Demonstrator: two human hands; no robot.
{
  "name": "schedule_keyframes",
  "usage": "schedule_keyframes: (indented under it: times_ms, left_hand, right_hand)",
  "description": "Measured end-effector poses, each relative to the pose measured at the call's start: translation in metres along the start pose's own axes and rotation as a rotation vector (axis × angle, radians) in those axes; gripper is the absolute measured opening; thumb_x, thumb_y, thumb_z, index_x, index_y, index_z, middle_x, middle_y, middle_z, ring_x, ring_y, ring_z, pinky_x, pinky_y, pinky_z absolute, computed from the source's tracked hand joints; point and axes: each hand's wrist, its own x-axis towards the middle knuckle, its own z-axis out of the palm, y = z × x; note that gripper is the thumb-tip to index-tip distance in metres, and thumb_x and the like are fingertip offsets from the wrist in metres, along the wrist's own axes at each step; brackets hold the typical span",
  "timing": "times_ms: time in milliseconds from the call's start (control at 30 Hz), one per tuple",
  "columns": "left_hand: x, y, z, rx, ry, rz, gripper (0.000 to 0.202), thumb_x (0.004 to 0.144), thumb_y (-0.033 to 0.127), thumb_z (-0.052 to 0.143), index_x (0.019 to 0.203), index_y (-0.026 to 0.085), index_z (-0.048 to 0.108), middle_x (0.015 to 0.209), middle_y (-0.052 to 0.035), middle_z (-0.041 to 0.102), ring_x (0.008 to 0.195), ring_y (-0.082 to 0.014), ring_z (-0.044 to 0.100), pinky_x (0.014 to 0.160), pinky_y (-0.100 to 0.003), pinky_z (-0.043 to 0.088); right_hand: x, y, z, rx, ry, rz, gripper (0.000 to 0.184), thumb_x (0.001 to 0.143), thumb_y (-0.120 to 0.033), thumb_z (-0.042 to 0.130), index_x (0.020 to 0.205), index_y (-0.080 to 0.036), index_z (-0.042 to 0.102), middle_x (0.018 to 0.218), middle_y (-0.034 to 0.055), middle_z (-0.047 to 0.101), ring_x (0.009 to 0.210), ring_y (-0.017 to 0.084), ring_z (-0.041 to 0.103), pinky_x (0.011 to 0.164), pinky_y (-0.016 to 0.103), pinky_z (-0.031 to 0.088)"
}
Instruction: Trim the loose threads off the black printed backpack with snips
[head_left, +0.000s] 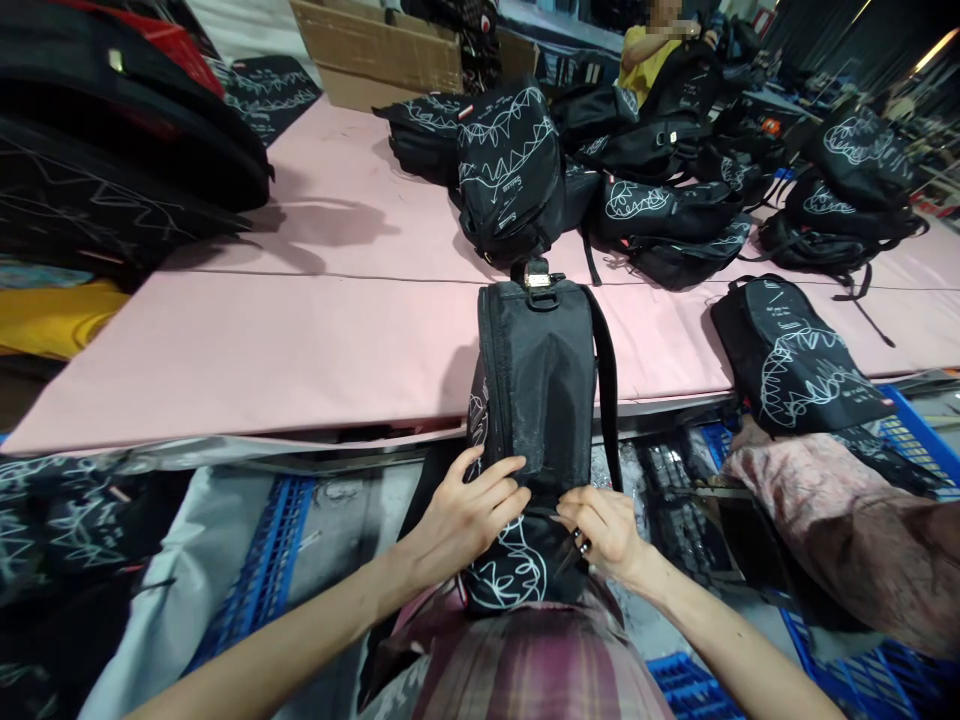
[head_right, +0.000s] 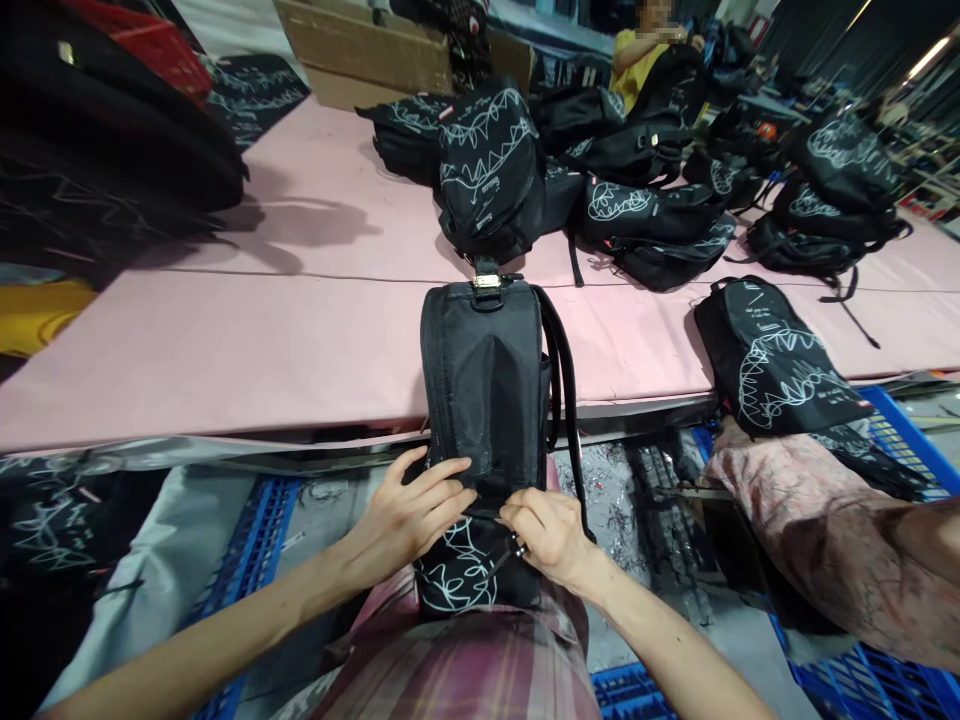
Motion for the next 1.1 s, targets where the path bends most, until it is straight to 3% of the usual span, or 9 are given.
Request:
schedule_keyframes:
  times_ms: [167,267,400,533,667,767,867,1000,1100]
  left_hand:
    - [0.007,0.001,-0.009,0.096,0.034,-0.121,0.014,0.090,0.025,0.048,0.095,0.022,0.060,0.101,0.0000,0.067,0.118,-0.0231,0.047,0.107,-0.051,0.010]
    - [0.008,0.000,-0.010,0.069,0.057,-0.121,0.012,0.088,0.023,0.051,0.095,0.020,0.061,0.096,-0.0009,0.068,0.118,-0.0250,0.047,0.104,-0.048,0.021]
    - [0.017,-0.007,-0.012,0.010,0.196,-0.132,0.028,0.086,0.012,0.048,0.113,0.018,0.053,0.105,-0.0062,0.063,0.119,-0.0240,0.045,0.101,-0.044,0.032]
    - [0.049,-0.033,-0.016,-0.067,0.348,-0.505,0.053,0.085,0.029,0.051,0.132,0.013,0.033,0.128,-0.0169,0.046,0.123,-0.0270,0.041,0.097,-0.044,0.040]
    - [0.083,-0.063,-0.020,-0.112,0.143,-0.746,0.055,0.084,0.047,0.048,0.123,0.009,0.044,0.110,-0.0181,0.059,0.098,-0.0299,0.060,0.077,-0.043,0.051]
    - [0.090,-0.064,-0.022,-0.114,0.061,-0.705,0.043,0.088,0.045,0.041,0.111,0.011,0.054,0.093,-0.0135,0.066,0.083,-0.0275,0.064,0.068,-0.039,0.052]
    - [0.085,-0.041,-0.031,-0.179,0.186,-0.568,0.031,0.089,0.037,0.041,0.101,0.013,0.058,0.087,-0.0090,0.067,0.081,-0.0225,0.065,0.068,-0.032,0.053]
    - [0.071,0.006,-0.058,-0.131,0.436,-0.263,0.022,0.089,0.025,0.044,0.104,0.016,0.057,0.090,-0.0084,0.067,0.086,-0.0203,0.065,0.070,-0.028,0.054]
    - [0.065,0.020,-0.067,0.036,0.622,-0.050,0.022,0.085,0.019,0.050,0.106,0.018,0.057,0.090,-0.0098,0.067,0.091,-0.0233,0.064,0.075,-0.032,0.053]
  right_hand:
    - [0.013,-0.003,-0.005,-0.105,0.002,0.046,0.012,0.085,-0.012,0.053,0.096,-0.015,0.059,0.084,0.0044,0.064,0.073,0.012,0.060,0.062,0.021,0.044]
    - [0.027,-0.007,-0.003,-0.263,-0.004,0.169,0.017,0.085,-0.011,0.050,0.097,-0.018,0.061,0.087,0.0047,0.063,0.067,0.011,0.059,0.058,0.021,0.043]
    - [0.042,-0.009,0.004,-0.415,-0.156,0.300,0.035,0.079,-0.001,0.044,0.103,-0.021,0.060,0.089,0.0037,0.061,0.061,0.011,0.057,0.054,0.022,0.041]
    - [0.045,-0.006,0.005,-0.230,-0.108,0.310,0.038,0.074,0.003,0.044,0.097,-0.021,0.061,0.087,0.0022,0.060,0.064,0.011,0.058,0.055,0.020,0.043]
    - [0.045,0.005,-0.004,0.086,0.151,0.335,0.026,0.081,-0.005,0.044,0.093,-0.020,0.062,0.087,0.0049,0.060,0.074,0.014,0.060,0.063,0.022,0.048]
    - [0.046,0.019,-0.012,0.161,0.376,0.527,0.019,0.084,-0.020,0.053,0.101,-0.019,0.060,0.097,0.0084,0.062,0.087,0.018,0.061,0.070,0.027,0.052]
    - [0.043,0.022,-0.018,0.179,0.405,0.641,0.036,0.083,-0.029,0.057,0.117,-0.018,0.055,0.111,0.0120,0.062,0.098,0.023,0.061,0.076,0.033,0.054]
    - [0.036,-0.002,-0.034,0.141,0.508,0.480,0.040,0.086,-0.030,0.052,0.125,-0.022,0.051,0.122,0.0111,0.058,0.109,0.026,0.057,0.087,0.040,0.052]
    - [0.036,-0.011,-0.044,0.097,0.607,0.315,0.042,0.088,-0.033,0.048,0.129,-0.024,0.049,0.125,0.0103,0.056,0.112,0.029,0.054,0.089,0.044,0.050]
